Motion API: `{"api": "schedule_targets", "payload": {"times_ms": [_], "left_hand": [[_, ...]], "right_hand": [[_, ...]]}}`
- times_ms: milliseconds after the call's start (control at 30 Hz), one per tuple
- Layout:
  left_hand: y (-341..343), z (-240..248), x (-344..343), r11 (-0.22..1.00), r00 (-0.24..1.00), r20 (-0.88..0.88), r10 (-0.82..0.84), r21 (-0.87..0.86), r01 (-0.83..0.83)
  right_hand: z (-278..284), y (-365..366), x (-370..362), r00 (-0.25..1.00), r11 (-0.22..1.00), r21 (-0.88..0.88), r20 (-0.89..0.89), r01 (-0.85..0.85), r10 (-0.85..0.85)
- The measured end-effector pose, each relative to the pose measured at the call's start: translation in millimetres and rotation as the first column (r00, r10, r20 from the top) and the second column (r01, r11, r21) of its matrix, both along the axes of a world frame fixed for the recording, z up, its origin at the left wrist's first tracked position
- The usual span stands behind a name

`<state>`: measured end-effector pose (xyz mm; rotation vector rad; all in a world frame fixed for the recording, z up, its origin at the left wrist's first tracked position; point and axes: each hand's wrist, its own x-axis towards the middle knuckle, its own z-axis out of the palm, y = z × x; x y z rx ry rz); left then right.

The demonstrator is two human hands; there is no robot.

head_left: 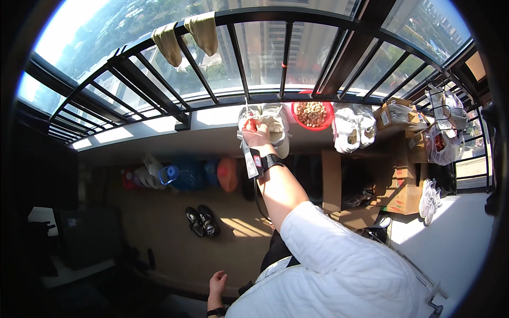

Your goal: The person hangs a black garment on a hanger and places it on a clothes rack. Then the person opens a shoe box, removes a pair of black shoes, places them on the floor, and closes the box.

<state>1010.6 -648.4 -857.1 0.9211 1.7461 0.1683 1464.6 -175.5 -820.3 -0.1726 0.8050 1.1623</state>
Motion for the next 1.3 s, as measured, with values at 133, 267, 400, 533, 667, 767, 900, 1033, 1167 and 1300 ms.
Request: {"api": "schedule_targets", "payload": {"times_ms": [133,267,400,533,667,767,900,1033,1167,1300], "left_hand": [[4,-4,1,0.996,0.997,0.023,0.076,-0.057,-0.075],[2,-14,3,0.991,0.997,0.012,0.070,-0.115,-0.069],[-5,-9,9,0.984,0.993,0.062,0.105,-0.152,-0.094],[-8,-17,-1,0.979,0.995,0.025,0.091,-0.185,-0.085],[10,-15,2,0.986,0.999,0.007,0.033,-0.162,-0.031],[14,1,3,0.992,0.998,0.016,0.052,-0.116,-0.050],[14,8,10,0.985,0.998,0.015,0.064,-0.159,-0.060],[1,-5,2,0.981,0.997,0.051,0.065,-0.185,-0.055],[8,-28,0,0.982,0.998,0.046,-0.033,-0.182,0.041],[26,-30,23,0.967,0.995,0.095,-0.035,-0.250,0.058]], "right_hand": [[-11,-31,-8,0.983,0.979,-0.176,0.131,-0.101,0.125],[-18,-42,1,0.980,0.972,-0.167,0.078,-0.166,0.181],[-18,-44,11,0.987,0.985,-0.093,0.049,-0.149,0.154],[-18,-54,-2,0.966,0.954,-0.191,0.075,-0.231,0.249],[-19,-20,28,0.985,0.991,-0.056,0.110,-0.125,0.131],[-4,-12,8,0.997,0.997,-0.034,0.050,-0.064,0.065],[-13,-42,-9,1.000,0.996,-0.082,0.001,-0.016,0.016],[4,-77,-12,0.998,0.989,-0.136,-0.051,-0.053,0.047],[4,-140,-4,0.971,0.954,-0.208,0.048,-0.218,0.232],[-44,-225,28,0.744,0.730,-0.459,0.196,-0.506,0.639]]}}
